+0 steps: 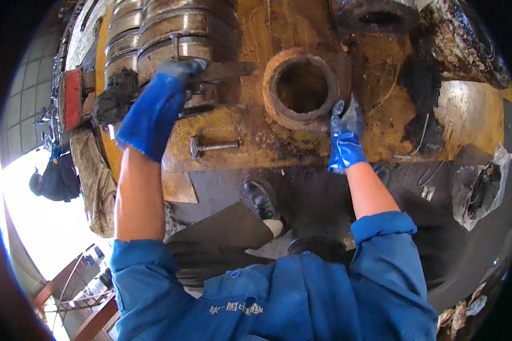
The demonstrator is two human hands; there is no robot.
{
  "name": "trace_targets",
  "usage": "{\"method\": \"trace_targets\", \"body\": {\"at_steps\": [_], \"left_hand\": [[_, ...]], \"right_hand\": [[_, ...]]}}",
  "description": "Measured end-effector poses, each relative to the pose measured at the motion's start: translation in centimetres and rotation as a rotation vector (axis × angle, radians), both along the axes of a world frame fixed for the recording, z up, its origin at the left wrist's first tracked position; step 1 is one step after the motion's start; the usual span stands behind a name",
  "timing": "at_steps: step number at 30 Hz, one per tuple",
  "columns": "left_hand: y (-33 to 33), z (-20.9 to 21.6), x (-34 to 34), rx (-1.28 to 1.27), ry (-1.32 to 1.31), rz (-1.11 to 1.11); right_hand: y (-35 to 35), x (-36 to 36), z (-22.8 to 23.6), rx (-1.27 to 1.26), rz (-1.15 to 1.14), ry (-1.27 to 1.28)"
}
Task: The person is sitting on the floor and cleaning a large, rusty metal component. They use a chisel to scrape away grime and debris from the surface and inside a central hole. The person also uses a hammer to tap the chisel and a rag to wipe away the loosened dirt.
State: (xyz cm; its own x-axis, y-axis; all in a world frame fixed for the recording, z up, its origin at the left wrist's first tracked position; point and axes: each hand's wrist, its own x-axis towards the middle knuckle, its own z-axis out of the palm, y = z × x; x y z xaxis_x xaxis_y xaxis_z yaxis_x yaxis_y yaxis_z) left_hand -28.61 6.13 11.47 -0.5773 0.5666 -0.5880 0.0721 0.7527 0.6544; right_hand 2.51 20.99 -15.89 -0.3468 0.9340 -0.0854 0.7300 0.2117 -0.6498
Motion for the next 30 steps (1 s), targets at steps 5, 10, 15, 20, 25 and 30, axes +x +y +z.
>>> {"method": "trace_targets", "body": {"at_steps": [5, 10, 15, 20, 25, 30], "left_hand": [[-2.6, -8.5, 0.0, -0.244, 0.121, 0.205], [0.5, -2.0, 1.0, -0.016, -0.097, 0.364], [0.8, -1.4, 2.0, -0.353, 0.143, 0.045], [0.1, -0.1, 1.0, 0.059, 0.029, 0.188], [0.4, -4.5, -0.1, -0.024, 0.053, 0.088], [1.5, 2.7, 2.9, 0.187, 0.102, 0.070]], "right_hand": [[-0.6, -0.2, 0.4, -0.073, -0.011, -0.003], [0.1, 0.4, -0.5, 0.048, -0.002, 0.028], [-0.5, 0.0, 0.9, -0.066, 0.017, 0.006], [-0.1, -0.1, 0.4, -0.014, -0.012, 0.026], [-0.8, -0.1, -0.4, -0.012, -0.012, -0.046], [0.1, -0.2, 0.8, -0.055, -0.001, 0.021]]}}
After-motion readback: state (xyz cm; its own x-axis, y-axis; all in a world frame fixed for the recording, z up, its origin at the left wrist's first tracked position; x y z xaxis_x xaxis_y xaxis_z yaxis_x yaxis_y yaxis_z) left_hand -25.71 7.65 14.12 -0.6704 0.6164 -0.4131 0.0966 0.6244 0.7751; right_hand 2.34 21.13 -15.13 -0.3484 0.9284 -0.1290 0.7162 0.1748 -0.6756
